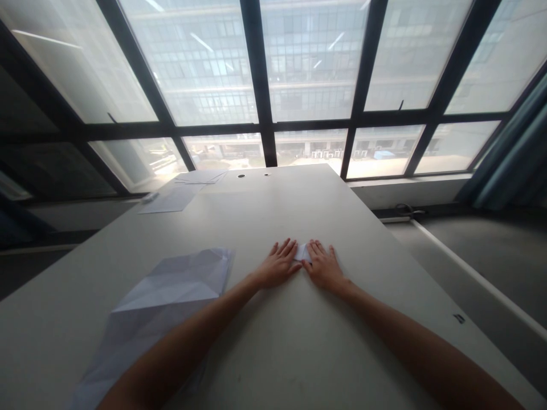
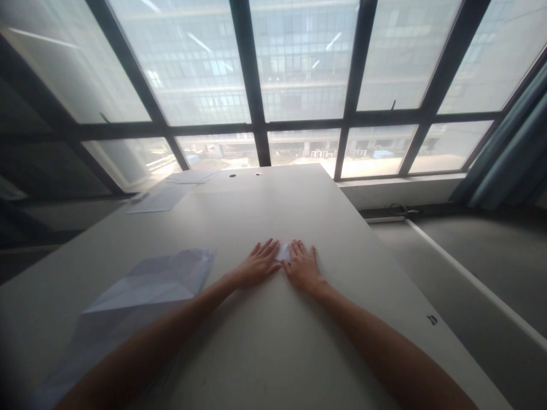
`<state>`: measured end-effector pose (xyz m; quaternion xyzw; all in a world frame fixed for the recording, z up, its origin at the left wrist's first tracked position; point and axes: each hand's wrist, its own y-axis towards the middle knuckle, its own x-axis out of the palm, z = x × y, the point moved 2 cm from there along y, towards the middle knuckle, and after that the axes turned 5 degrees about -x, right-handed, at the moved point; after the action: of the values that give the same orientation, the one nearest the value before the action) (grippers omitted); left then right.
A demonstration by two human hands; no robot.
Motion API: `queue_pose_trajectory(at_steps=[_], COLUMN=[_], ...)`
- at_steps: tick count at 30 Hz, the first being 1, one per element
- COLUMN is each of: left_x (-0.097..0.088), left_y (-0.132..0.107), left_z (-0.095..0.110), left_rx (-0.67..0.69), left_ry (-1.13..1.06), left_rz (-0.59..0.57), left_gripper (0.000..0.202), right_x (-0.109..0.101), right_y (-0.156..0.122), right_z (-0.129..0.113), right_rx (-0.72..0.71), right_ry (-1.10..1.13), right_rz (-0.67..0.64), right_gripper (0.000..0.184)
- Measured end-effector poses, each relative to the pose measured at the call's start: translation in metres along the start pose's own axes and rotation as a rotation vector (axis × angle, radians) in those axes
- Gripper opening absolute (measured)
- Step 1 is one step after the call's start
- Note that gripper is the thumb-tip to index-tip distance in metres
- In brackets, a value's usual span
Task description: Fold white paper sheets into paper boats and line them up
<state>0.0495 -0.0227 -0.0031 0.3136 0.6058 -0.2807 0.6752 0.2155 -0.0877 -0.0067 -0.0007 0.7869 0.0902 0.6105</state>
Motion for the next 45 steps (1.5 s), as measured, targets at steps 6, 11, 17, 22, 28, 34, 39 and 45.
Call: queue_pose_trajectory(at_steps=[6,11,17,22,28,34,39,45], left_x=[-0.002,-0.003,-0.001,-0.006,-0.017,-0.017,-0.017,-0.021], left_y=[0.0,-0.001,0.002,0.003,0.002,0.002,0.002,0.002], left_z=[-0.001,0.001,0.001,0.0,0.002,0.003,0.0,-0.001], left_rx=[0.013,0.003,-0.036,-0.037,-0.069,-0.055,-0.068,-0.075], left_ry=[0.004,-0.052,-0.084,-0.107,-0.13,-0.151,-0.176,-0.206], left_rz=[-0.037,0.019,0.042,0.112,0.222,0.234,0.23,0.245], left_gripper=[0.07,0.064,0.057,0.049,0.041,0.039,0.034,0.034], right_x=[0.0,0.0,-0.002,-0.001,-0.004,-0.009,-0.017,-0.022], right_y=[-0.001,-0.001,-0.001,-0.001,0.0,-0.001,-0.003,-0.002], right_z=[0.0,0.004,0.005,0.005,0.003,0.002,0.0,0.002], right_rx=[-0.01,-0.002,0.02,0.029,-0.017,-0.079,-0.091,-0.038], right_ry=[0.007,0.032,0.052,0.068,0.158,0.206,0.228,0.337], right_rz=[0.0,0.017,0.015,0.034,0.107,0.169,0.209,0.33], right_gripper=[0.057,0.065,0.076,0.072,0.05,0.05,0.049,0.042])
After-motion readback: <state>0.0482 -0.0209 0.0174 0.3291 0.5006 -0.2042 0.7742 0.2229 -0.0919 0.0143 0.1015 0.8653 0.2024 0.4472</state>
